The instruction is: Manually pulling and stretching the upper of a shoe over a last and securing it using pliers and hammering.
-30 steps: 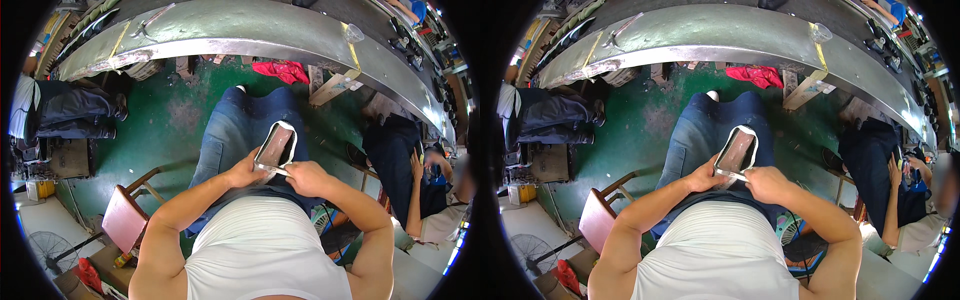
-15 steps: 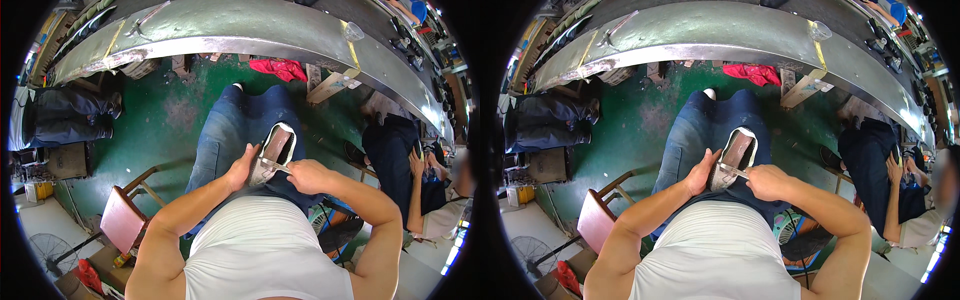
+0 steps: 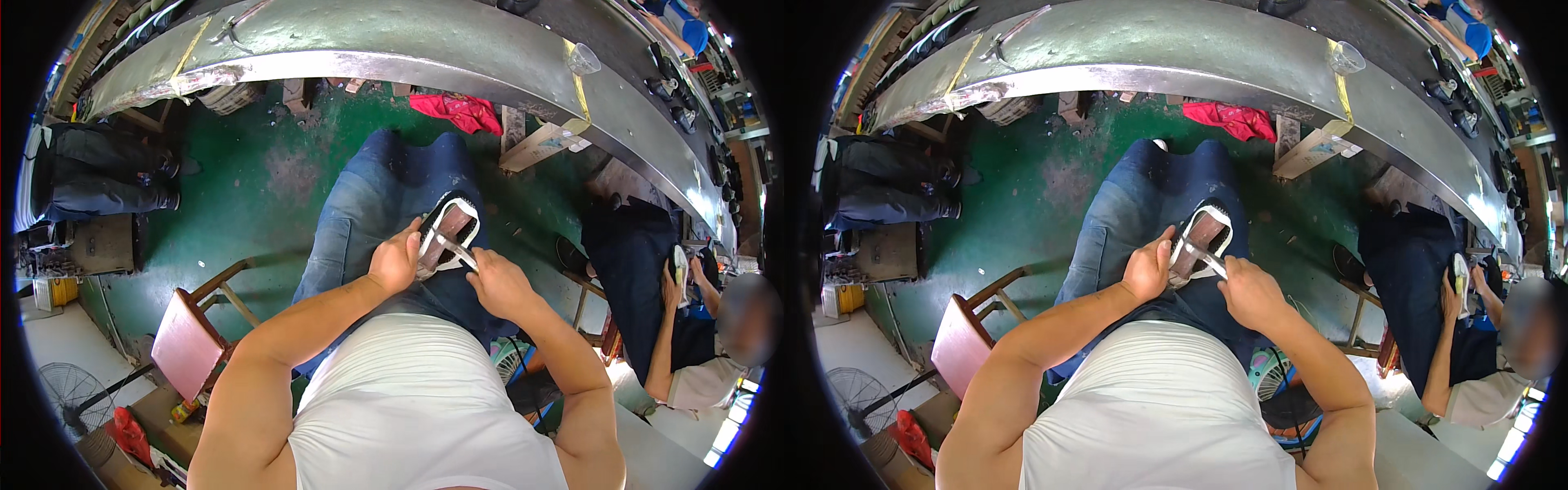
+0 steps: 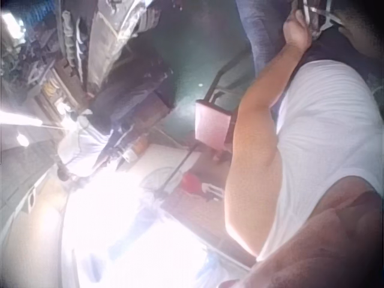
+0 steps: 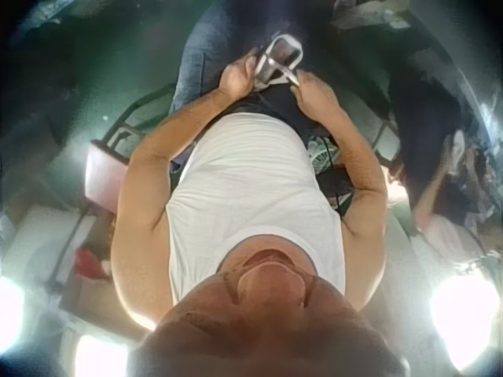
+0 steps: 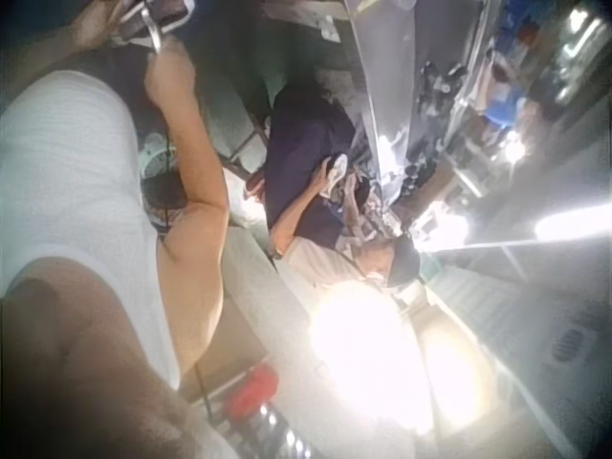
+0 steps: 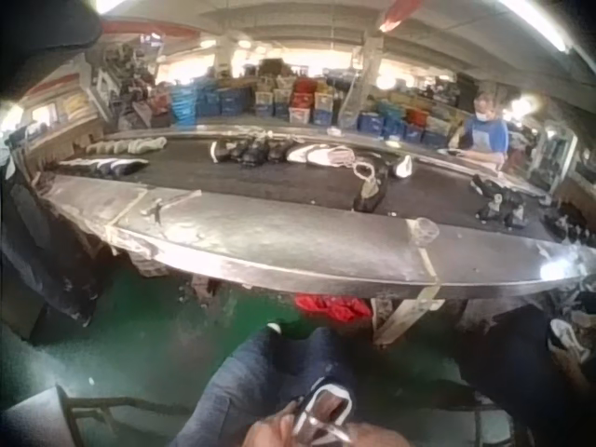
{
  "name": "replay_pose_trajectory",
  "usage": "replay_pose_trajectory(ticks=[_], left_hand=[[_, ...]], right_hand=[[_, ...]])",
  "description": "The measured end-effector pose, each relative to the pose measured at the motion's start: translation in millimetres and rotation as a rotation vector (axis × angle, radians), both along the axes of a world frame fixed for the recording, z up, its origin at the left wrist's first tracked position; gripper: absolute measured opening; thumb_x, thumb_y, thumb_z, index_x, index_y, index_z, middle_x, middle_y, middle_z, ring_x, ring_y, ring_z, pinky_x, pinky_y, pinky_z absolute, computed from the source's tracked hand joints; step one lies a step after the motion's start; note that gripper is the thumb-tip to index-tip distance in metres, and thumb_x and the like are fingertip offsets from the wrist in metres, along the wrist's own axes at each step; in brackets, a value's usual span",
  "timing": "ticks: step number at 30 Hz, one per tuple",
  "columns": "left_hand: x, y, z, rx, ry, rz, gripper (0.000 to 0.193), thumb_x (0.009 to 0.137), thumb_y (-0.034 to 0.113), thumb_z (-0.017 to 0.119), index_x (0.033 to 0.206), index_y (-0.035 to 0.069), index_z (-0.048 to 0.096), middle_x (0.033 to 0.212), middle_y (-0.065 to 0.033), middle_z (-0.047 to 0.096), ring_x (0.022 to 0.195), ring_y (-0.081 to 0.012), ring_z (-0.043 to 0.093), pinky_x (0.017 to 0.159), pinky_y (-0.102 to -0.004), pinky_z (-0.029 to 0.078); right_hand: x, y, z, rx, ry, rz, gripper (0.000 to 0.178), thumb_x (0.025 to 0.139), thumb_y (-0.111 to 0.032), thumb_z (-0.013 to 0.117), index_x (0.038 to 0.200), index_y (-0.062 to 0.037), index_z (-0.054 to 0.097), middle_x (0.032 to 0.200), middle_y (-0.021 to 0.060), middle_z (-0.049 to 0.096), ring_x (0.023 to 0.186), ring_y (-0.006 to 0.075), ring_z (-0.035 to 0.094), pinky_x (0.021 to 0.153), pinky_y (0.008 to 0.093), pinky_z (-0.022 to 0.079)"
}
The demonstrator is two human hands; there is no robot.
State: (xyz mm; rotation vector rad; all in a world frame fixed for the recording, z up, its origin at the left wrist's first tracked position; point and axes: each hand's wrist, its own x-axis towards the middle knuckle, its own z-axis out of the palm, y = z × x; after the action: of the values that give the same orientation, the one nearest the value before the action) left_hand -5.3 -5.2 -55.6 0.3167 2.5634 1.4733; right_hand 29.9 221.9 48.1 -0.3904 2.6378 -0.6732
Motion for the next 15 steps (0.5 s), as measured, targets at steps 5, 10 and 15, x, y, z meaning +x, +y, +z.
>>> replay_pose_trajectory(ticks=[5, 10, 15], left_hand=[[-7.3, -1.0, 20.7, -0.199, 0.135, -0.321, 0.052, 0.101, 0.026, 0.050, 0.151, 0.015, 0.039, 0.149, -0.0248, 0.041, 0.102, -0.0434, 0.066, 0.090, -0.0451, 0.055], [-23.5, -8.8, 30.1, -0.391, 0.019, -0.552, 0.057, 0.103, 0.032, 0.047, 0.156, 0.028, 0.028, 0.156, -0.0289, 0.028, 0.097, -0.0464, 0.068, 0.087, -0.0465, 0.057], [-37.3, -2.6, 49.0, -0.455, -0.067, -0.659, 0.056, 0.104, 0.036, 0.043, 0.157, 0.028, 0.027, 0.156, -0.0319, 0.024, 0.099, -0.0472, 0.067, 0.089, -0.0464, 0.056]], right_hand=[[12.4, 21.4, -30.7, 0.029, -0.045, -0.099, 0.021, 0.094, -0.017, 0.061, 0.103, 0.0013, 0.055, 0.093, 0.0228, 0.066, 0.087, 0.0407, 0.066, 0.076, 0.0473, 0.053], [-22.8, 39.6, -0.6, -0.157, -0.589, -0.171, 0.023, 0.094, -0.021, 0.063, 0.098, 0.0011, 0.056, 0.081, 0.0226, 0.066, 0.078, 0.0378, 0.067, 0.072, 0.0431, 0.053], [-20.2, 22.7, -20.4, -0.252, -0.070, -0.266, 0.029, 0.099, -0.027, 0.057, 0.098, 0.0015, 0.055, 0.082, 0.0237, 0.066, 0.076, 0.0417, 0.066, 0.069, 0.0476, 0.051]])
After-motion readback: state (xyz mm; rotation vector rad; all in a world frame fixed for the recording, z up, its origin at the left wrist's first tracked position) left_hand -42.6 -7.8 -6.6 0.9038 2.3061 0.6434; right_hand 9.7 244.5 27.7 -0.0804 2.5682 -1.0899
